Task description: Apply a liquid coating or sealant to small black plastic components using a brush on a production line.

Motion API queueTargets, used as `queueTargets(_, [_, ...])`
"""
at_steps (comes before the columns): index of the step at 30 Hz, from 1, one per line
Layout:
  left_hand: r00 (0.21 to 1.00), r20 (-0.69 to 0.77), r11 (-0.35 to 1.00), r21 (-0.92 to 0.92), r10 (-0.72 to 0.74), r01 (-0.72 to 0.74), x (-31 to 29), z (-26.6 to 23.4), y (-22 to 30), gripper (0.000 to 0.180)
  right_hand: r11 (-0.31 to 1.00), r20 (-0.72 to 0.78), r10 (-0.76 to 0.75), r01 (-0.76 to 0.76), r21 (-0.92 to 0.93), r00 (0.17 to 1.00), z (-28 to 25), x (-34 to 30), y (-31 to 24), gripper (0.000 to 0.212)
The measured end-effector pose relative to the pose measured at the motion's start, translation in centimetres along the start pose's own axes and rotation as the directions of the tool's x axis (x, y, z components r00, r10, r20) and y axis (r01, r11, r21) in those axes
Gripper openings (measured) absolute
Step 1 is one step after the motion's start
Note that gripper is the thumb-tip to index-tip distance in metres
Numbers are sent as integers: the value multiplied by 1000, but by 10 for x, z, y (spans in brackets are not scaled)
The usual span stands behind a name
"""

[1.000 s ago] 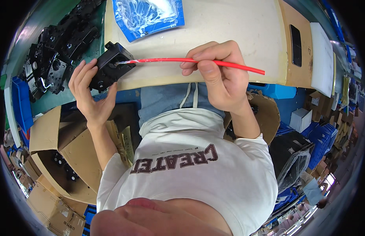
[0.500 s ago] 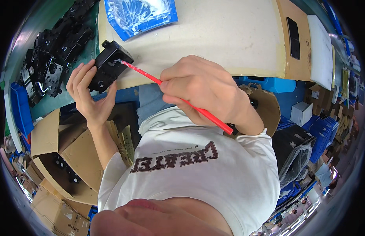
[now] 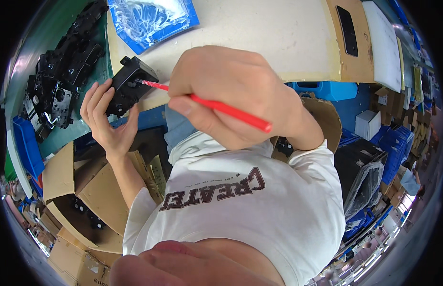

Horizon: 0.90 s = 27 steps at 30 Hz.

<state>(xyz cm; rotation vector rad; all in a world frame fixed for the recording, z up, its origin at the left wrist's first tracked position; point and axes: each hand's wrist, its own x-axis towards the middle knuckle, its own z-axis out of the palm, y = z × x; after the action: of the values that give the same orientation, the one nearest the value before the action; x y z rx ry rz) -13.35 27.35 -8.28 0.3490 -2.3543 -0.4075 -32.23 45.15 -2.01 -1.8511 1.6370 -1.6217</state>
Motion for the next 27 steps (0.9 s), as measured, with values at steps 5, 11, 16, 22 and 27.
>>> queueTargets(5, [1000, -6, 1000, -7, 6, -6, 2, 1, 1, 57, 997, -125, 52, -43, 71, 991, -7, -10, 1, 6])
queueTargets(11, [997, 8, 997, -17, -81, 81, 0, -3, -6, 59, 939, -479, 94, 82, 333, 873, -30, -17, 11, 15])
queueTargets(16, [991, -14, 990, -44, -137, 136, 0, -6, -11, 60, 996, -710, 67, -89, 6, 701, -32, -12, 27, 16])
queueTargets(22, [986, -45, 986, -54, -160, 157, -1, -7, -6, 61, 973, -511, 160, -222, -61, 844, 3, 2, 63, 9])
queueTargets(27, [985, -27, 985, -15, -172, 171, -4, -10, -2, 64, 957, -524, 255, -289, 17, 813, 17, 7, 77, 7])
